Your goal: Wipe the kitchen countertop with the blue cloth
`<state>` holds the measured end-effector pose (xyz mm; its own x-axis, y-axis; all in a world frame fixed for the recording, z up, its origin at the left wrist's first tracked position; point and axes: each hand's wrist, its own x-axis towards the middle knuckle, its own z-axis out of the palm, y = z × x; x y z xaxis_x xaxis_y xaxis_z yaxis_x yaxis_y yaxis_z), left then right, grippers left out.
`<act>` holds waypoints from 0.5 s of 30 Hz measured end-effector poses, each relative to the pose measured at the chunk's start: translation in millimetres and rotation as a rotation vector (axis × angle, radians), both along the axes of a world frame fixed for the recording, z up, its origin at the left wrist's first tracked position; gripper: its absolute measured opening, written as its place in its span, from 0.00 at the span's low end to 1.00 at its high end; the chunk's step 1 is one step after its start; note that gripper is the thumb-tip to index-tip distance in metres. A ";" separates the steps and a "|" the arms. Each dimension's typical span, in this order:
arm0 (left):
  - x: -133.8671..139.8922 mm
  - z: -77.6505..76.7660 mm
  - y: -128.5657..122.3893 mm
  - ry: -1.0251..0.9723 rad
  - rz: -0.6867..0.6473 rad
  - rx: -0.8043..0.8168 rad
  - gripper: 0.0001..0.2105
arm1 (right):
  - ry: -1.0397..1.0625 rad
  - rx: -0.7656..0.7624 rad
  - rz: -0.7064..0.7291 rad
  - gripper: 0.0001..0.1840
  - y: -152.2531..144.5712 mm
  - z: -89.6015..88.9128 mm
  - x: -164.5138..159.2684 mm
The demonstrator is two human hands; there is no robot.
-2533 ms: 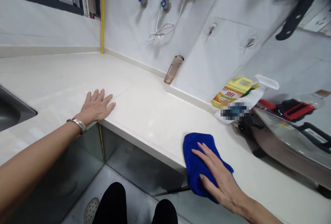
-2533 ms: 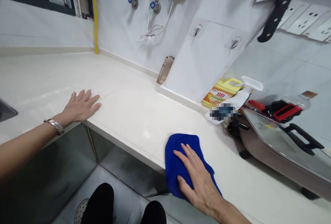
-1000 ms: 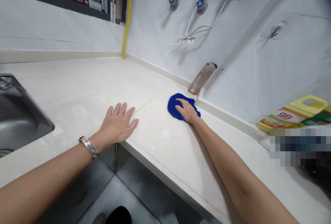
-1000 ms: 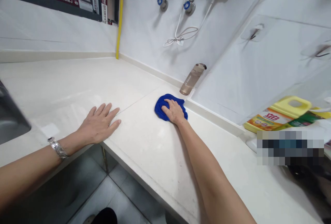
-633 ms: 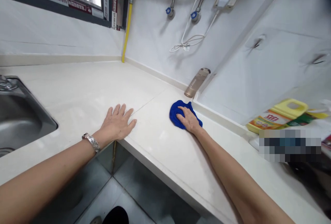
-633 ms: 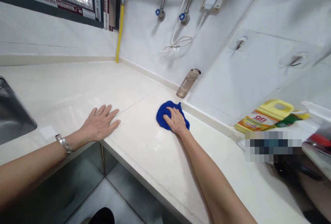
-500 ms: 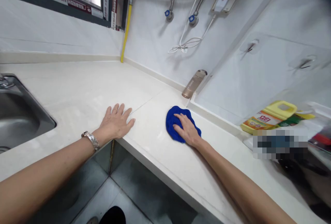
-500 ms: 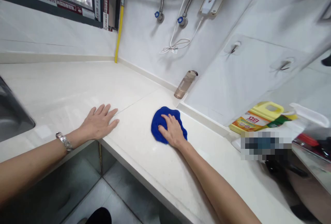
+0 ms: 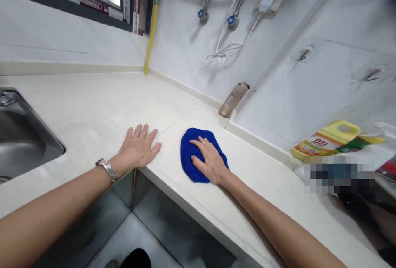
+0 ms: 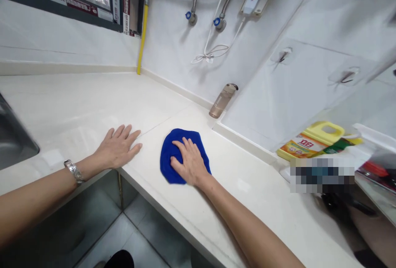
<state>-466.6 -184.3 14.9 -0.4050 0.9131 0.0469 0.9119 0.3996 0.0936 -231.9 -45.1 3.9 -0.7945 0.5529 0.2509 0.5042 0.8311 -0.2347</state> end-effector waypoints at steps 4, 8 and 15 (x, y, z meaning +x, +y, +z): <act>1.7 1.6 -2.2 -0.004 0.005 -0.025 0.32 | 0.009 0.011 -0.134 0.31 55.8 -6.2 -22.8; 4.4 2.9 -2.7 0.000 0.010 -0.039 0.32 | 0.001 0.061 -0.228 0.31 109.9 -11.3 -34.1; 6.6 3.9 -0.9 -0.002 0.026 -0.041 0.32 | 0.023 0.134 -0.292 0.31 185.2 -18.2 -38.7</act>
